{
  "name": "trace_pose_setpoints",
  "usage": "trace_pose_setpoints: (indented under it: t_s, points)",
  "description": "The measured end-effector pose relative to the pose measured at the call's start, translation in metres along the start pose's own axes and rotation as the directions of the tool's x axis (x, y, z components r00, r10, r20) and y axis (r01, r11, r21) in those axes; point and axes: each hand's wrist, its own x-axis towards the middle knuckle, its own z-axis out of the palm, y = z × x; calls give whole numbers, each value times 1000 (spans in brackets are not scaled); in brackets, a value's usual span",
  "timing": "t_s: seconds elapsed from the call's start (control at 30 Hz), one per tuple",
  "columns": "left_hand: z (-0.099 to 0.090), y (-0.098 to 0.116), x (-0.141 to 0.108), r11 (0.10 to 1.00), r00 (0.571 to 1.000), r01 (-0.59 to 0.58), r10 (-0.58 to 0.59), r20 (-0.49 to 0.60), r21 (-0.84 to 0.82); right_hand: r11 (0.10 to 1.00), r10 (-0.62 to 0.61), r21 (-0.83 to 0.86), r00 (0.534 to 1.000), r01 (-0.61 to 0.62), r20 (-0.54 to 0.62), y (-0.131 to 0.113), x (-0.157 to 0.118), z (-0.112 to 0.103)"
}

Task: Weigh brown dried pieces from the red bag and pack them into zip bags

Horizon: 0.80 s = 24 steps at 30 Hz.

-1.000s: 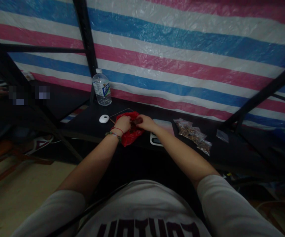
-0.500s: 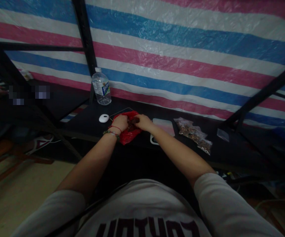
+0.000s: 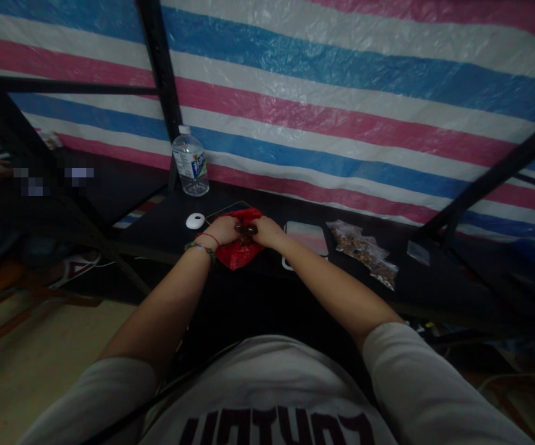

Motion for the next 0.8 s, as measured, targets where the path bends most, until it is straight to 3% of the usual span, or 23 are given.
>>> trace_pose_setpoints:
  t_s: [0.27, 0.5, 0.8]
  points:
    - [2, 2, 3, 999, 999, -17, 18, 30, -44, 999, -47, -3, 999, 47, 8, -3, 10, 3]
    - [3, 2, 3, 999, 999, -38, 37, 20, 22, 999, -40, -33, 998, 41, 40, -4, 11, 0]
    - [7, -1, 2, 999, 996, 1, -5, -89, -46, 992, 17, 125, 1000, -18, 6, -1, 12, 5]
